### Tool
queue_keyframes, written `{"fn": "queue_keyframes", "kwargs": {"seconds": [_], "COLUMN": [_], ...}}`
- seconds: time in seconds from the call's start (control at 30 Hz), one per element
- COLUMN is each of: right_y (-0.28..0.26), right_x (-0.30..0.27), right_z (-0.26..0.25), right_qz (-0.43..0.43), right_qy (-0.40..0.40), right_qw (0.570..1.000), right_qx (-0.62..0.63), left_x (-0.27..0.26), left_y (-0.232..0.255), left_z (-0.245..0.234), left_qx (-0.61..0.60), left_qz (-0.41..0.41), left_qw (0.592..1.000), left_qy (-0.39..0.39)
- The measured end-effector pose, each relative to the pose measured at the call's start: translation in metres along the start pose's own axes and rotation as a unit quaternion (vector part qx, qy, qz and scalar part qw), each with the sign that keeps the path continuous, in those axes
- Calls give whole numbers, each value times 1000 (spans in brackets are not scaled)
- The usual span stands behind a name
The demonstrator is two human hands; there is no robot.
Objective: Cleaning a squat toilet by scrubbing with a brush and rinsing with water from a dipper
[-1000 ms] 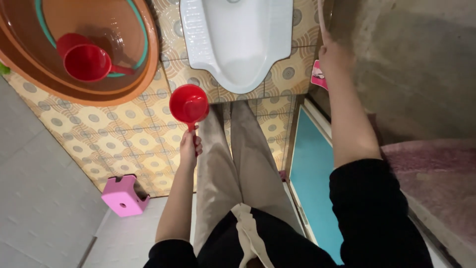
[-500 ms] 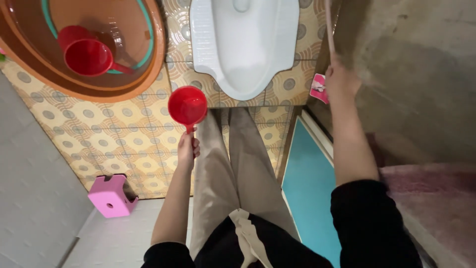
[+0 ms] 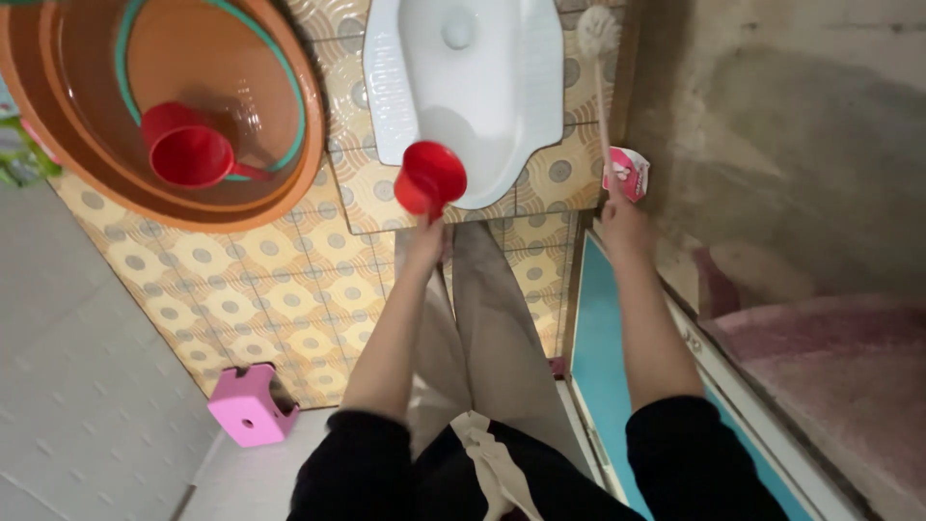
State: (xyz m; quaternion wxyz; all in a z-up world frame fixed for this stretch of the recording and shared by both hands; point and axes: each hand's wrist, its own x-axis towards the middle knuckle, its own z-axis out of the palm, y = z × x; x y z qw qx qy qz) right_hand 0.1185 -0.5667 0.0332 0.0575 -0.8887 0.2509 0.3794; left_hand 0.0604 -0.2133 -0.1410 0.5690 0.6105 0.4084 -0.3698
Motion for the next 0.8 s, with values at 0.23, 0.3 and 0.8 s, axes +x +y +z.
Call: {"fn": "queue_keyframes", "kwargs": {"seconds": [0.23, 0.3, 0.8], "right_y": [-24, -31, -21], "right_x": [-24, -23, -20], "right_z": [-12, -28, -31], "right_qz": [82, 92, 78], "right_qy": [-105, -108, -111], "right_qw": [988, 985, 989], "right_qx": [83, 98, 58], "left_x": [81, 18, 89], "left_y": [149, 218, 127], "left_z": [172, 185, -83], "left_qx": [302, 285, -56], "left_qz": [165, 193, 122], "left_qw": [939, 939, 977], "left_qy": [6, 5, 163]}}
